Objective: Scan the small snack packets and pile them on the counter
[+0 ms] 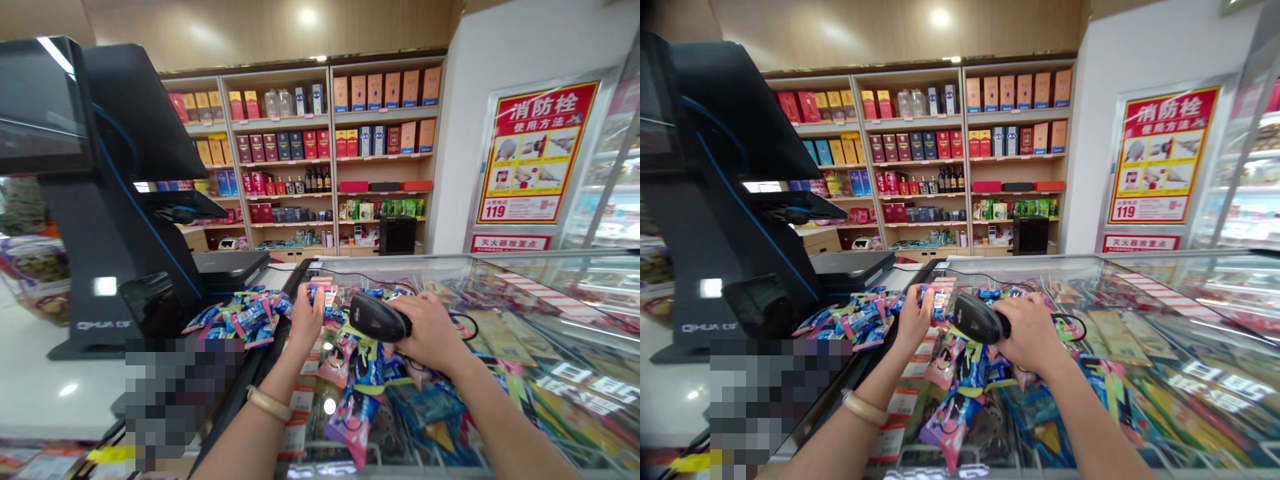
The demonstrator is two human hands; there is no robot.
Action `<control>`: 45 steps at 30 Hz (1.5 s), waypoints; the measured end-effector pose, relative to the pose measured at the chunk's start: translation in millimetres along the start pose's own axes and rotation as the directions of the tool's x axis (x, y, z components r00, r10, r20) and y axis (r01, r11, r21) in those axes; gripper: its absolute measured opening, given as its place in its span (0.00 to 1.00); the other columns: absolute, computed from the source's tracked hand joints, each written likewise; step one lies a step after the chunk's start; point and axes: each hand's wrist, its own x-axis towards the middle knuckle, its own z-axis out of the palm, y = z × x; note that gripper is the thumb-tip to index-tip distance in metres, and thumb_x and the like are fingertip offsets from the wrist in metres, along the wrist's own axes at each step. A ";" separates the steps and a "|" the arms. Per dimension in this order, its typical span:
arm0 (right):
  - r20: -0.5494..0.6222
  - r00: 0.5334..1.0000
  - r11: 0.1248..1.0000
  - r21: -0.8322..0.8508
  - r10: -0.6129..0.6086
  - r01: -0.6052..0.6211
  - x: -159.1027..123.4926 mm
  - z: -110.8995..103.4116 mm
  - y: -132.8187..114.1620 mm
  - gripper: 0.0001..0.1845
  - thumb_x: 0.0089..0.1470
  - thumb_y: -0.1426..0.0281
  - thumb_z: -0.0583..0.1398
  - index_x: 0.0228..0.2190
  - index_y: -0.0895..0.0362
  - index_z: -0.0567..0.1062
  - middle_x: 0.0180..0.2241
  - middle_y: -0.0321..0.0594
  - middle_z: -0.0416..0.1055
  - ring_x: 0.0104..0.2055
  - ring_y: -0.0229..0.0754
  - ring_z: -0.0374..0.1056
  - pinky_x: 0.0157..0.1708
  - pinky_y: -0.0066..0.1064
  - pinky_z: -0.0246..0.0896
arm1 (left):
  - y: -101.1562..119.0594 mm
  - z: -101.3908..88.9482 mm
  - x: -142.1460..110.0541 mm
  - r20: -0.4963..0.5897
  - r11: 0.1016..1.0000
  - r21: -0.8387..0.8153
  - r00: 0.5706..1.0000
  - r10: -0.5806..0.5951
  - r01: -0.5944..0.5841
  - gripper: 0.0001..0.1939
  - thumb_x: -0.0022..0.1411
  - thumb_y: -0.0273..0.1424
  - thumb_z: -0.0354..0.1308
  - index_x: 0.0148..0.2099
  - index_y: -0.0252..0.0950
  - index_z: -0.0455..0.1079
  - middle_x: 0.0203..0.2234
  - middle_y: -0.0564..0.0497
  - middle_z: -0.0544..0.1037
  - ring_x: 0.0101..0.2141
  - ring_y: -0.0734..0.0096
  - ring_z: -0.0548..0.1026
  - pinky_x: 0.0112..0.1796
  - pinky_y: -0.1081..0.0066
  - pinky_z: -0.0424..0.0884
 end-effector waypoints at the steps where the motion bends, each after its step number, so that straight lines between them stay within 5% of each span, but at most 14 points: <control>1: -0.001 1.000 1.000 0.004 0.003 -0.003 -0.2 0.4 0.0 0.13 0.43 0.69 0.61 0.35 0.52 0.76 0.36 0.39 0.78 0.39 0.44 0.71 0.41 0.36 0.47 | -0.4 0.0 0.1 0.000 1.000 -0.005 1.000 0.001 -0.001 0.12 0.64 0.41 0.46 0.39 0.39 0.61 0.30 0.50 0.74 0.32 0.66 0.74 0.36 0.67 0.69; 8: -0.190 0.982 0.998 -0.058 0.013 -0.024 -2.4 5.1 16.3 0.15 0.44 0.69 0.59 0.37 0.54 0.76 0.38 0.42 0.78 0.40 0.46 0.71 0.42 0.36 0.50 | -2.5 6.8 -2.4 0.018 0.981 -0.147 0.992 -0.128 0.130 0.14 0.64 0.41 0.48 0.46 0.36 0.60 0.38 0.46 0.75 0.39 0.65 0.75 0.42 0.65 0.72; 12: -0.364 0.928 0.988 -0.100 0.074 -0.118 -4.7 6.6 40.5 0.16 0.44 0.65 0.59 0.38 0.55 0.75 0.35 0.43 0.77 0.38 0.48 0.71 0.40 0.36 0.52 | 5.4 22.0 -10.1 0.144 0.938 -0.288 0.977 -0.158 0.194 0.16 0.62 0.32 0.50 0.52 0.37 0.59 0.45 0.45 0.74 0.44 0.67 0.76 0.45 0.65 0.72; 17: -0.479 0.861 0.968 -0.083 0.171 -0.239 -8.1 4.5 58.8 0.14 0.47 0.63 0.58 0.36 0.54 0.75 0.34 0.44 0.77 0.36 0.50 0.71 0.38 0.36 0.55 | 18.8 38.4 -21.6 0.161 0.975 -0.202 0.978 0.131 -0.097 0.15 0.57 0.26 0.54 0.48 0.38 0.64 0.44 0.45 0.75 0.47 0.64 0.74 0.49 0.62 0.71; 21: -0.507 0.837 0.958 -0.075 0.204 -0.278 -9.0 2.7 58.3 0.13 0.47 0.62 0.58 0.34 0.55 0.74 0.31 0.43 0.76 0.35 0.50 0.71 0.36 0.37 0.56 | 26.5 38.5 -30.2 0.287 0.923 -0.144 0.877 0.384 -0.357 0.11 0.60 0.24 0.51 0.43 0.39 0.71 0.45 0.45 0.78 0.50 0.63 0.73 0.54 0.60 0.67; 24: -0.512 0.837 0.961 -0.072 0.195 -0.267 -8.5 2.6 56.0 0.13 0.47 0.62 0.58 0.34 0.55 0.74 0.32 0.44 0.77 0.35 0.50 0.71 0.37 0.37 0.56 | 28.6 34.5 -35.6 0.390 0.910 -0.169 0.822 0.415 -0.379 0.13 0.63 0.27 0.49 0.45 0.39 0.73 0.48 0.46 0.78 0.53 0.64 0.72 0.56 0.59 0.66; 28: -0.507 0.845 0.967 -0.078 0.171 -0.243 -7.7 4.1 54.5 0.14 0.47 0.61 0.58 0.35 0.55 0.75 0.34 0.45 0.77 0.37 0.51 0.71 0.38 0.38 0.56 | 24.5 29.1 -34.5 0.391 0.920 -0.127 0.834 0.389 -0.370 0.17 0.66 0.29 0.47 0.52 0.39 0.72 0.52 0.45 0.76 0.55 0.63 0.70 0.58 0.56 0.64; 33: -0.518 0.842 0.968 -0.093 0.152 -0.232 -7.6 6.6 53.8 0.15 0.47 0.61 0.58 0.35 0.55 0.75 0.34 0.45 0.77 0.37 0.51 0.70 0.38 0.38 0.56 | 6.4 14.4 -9.3 0.202 0.920 0.269 0.951 0.234 -0.284 0.21 0.62 0.25 0.47 0.55 0.38 0.70 0.52 0.44 0.74 0.55 0.60 0.69 0.57 0.58 0.63; 38: -0.495 0.859 0.973 -0.101 0.133 -0.209 -7.8 9.3 52.6 0.15 0.47 0.63 0.58 0.36 0.55 0.74 0.34 0.44 0.77 0.37 0.50 0.71 0.39 0.38 0.55 | -24.3 -9.4 12.2 0.160 0.631 0.772 0.984 -0.083 -0.072 0.27 0.59 0.22 0.49 0.61 0.37 0.65 0.61 0.39 0.64 0.63 0.50 0.57 0.61 0.52 0.52; 41: -0.476 0.872 0.975 -0.115 0.112 -0.188 -7.9 10.0 51.5 0.14 0.46 0.64 0.58 0.36 0.55 0.74 0.34 0.43 0.77 0.37 0.49 0.71 0.39 0.38 0.54 | -38.8 -17.0 11.9 0.151 0.450 0.893 0.958 -0.243 -0.026 0.26 0.61 0.23 0.46 0.61 0.39 0.65 0.63 0.38 0.61 0.64 0.46 0.54 0.60 0.48 0.47; 45: -0.477 0.871 0.975 -0.115 0.114 -0.191 -7.5 9.7 50.2 0.15 0.45 0.64 0.58 0.37 0.55 0.74 0.35 0.43 0.77 0.38 0.49 0.71 0.40 0.38 0.54 | -40.1 -19.9 7.1 0.168 0.391 0.919 0.949 -0.265 -0.054 0.24 0.64 0.25 0.43 0.58 0.41 0.69 0.61 0.38 0.64 0.60 0.44 0.61 0.56 0.49 0.56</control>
